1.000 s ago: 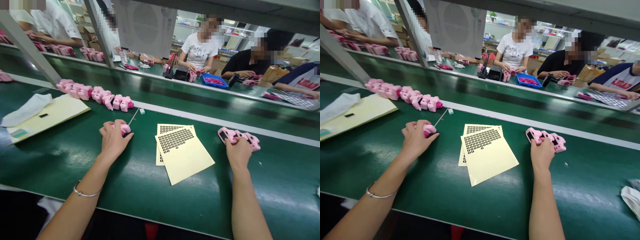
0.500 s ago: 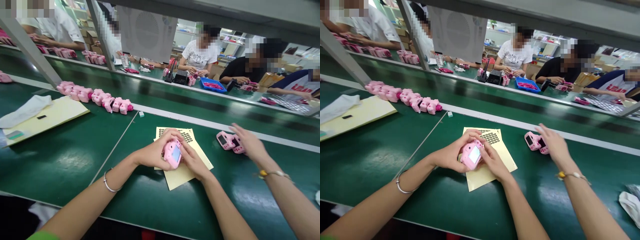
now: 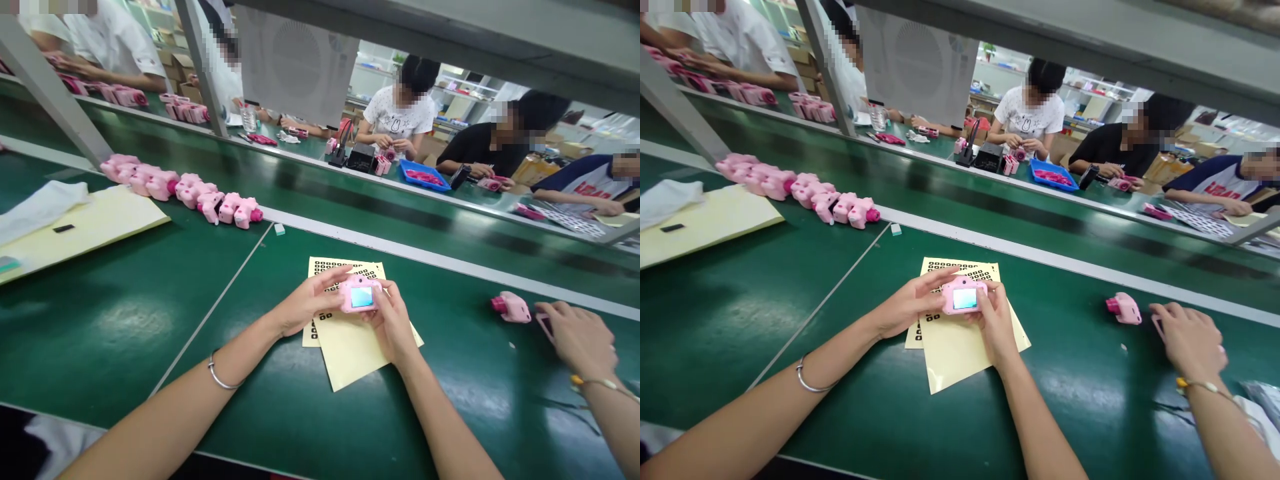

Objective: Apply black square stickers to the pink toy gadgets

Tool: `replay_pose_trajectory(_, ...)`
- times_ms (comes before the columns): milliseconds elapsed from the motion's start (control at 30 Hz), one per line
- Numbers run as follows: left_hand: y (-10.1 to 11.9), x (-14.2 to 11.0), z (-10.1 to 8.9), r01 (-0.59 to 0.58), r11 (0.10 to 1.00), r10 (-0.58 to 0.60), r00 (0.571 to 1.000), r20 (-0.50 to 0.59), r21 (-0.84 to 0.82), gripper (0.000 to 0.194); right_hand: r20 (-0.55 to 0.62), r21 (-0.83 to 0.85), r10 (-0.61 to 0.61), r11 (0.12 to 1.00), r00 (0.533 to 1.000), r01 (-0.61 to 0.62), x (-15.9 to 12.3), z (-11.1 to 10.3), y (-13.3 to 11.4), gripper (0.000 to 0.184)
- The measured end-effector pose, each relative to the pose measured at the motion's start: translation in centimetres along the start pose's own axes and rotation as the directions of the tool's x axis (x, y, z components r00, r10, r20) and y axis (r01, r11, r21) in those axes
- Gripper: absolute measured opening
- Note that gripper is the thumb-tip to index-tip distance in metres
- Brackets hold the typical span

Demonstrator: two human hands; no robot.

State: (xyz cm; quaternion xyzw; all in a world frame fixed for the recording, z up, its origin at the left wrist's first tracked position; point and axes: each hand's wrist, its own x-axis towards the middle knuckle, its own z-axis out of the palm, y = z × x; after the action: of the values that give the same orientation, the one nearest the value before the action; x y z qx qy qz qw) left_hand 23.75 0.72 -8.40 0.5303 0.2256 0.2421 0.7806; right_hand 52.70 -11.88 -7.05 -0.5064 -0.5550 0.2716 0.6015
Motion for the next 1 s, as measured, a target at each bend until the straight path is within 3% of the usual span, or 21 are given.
replay_pose_trajectory(33,-0.2,0.1,0.1,0.011,0.999,-0.011,1.0,0.002,-0.035,0.061,-0.052,0.144,0.144,0.98,0.988,-0.135,-0.1,3.3,0.5,0.018)
replay_pose_trajectory(100,-0.5,0.2,0.3,0.026,0.995,-0.026,1.0,0.001,-0.101,0.059,-0.013,0.184,0.23,0.957,0.973,-0.224,-0.2,9.2,1.8,0.026)
replay_pose_trajectory(133,-0.7,0.3,0.3,0.029,0.991,-0.03,1.0,-0.005,-0.13,0.058,-0.011,0.213,0.272,0.941,0.962,-0.263,-0.2,11.3,2.5,0.029)
replay_pose_trajectory(200,-0.9,0.4,0.3,0.032,0.986,-0.038,0.999,-0.033,-0.166,0.054,0.026,0.29,0.356,0.892,0.934,-0.348,-0.2,13.6,3.4,0.033)
replay_pose_trajectory(333,-1.0,0.6,0.2,0.021,0.991,-0.028,0.998,-0.054,-0.136,0.051,0.071,0.38,0.413,0.83,0.908,-0.408,-0.1,13.7,3.6,0.04)
replay_pose_trajectory(467,-1.0,0.5,0.1,-0.024,0.998,0.024,1.0,-0.009,0.064,0.05,0.046,0.363,0.46,0.819,0.887,-0.444,-0.4,13.6,3.6,0.036)
replay_pose_trajectory(633,-0.8,0.1,0.2,-0.012,0.987,-0.01,0.991,0.131,0.163,0.072,0.066,0.234,0.471,0.85,0.88,-0.473,-1.0,13.9,3.5,0.039)
replay_pose_trajectory(733,-0.7,0.0,0.3,-0.027,0.981,0.01,0.996,0.087,0.192,0.086,0.044,0.213,0.47,0.858,0.881,-0.468,-1.2,13.9,3.0,0.041)
replay_pose_trajectory(900,-0.6,0.2,0.2,0.01,0.979,-0.016,1.0,0.027,0.206,0.069,0.114,0.249,0.457,0.847,0.882,-0.471,-1.3,14.8,2.1,0.038)
replay_pose_trajectory(1000,-0.5,0.2,0.2,0.022,0.971,-0.022,1.0,-0.001,0.237,0.068,0.128,0.202,0.434,0.869,0.892,-0.452,-0.7,12.8,0.9,0.039)
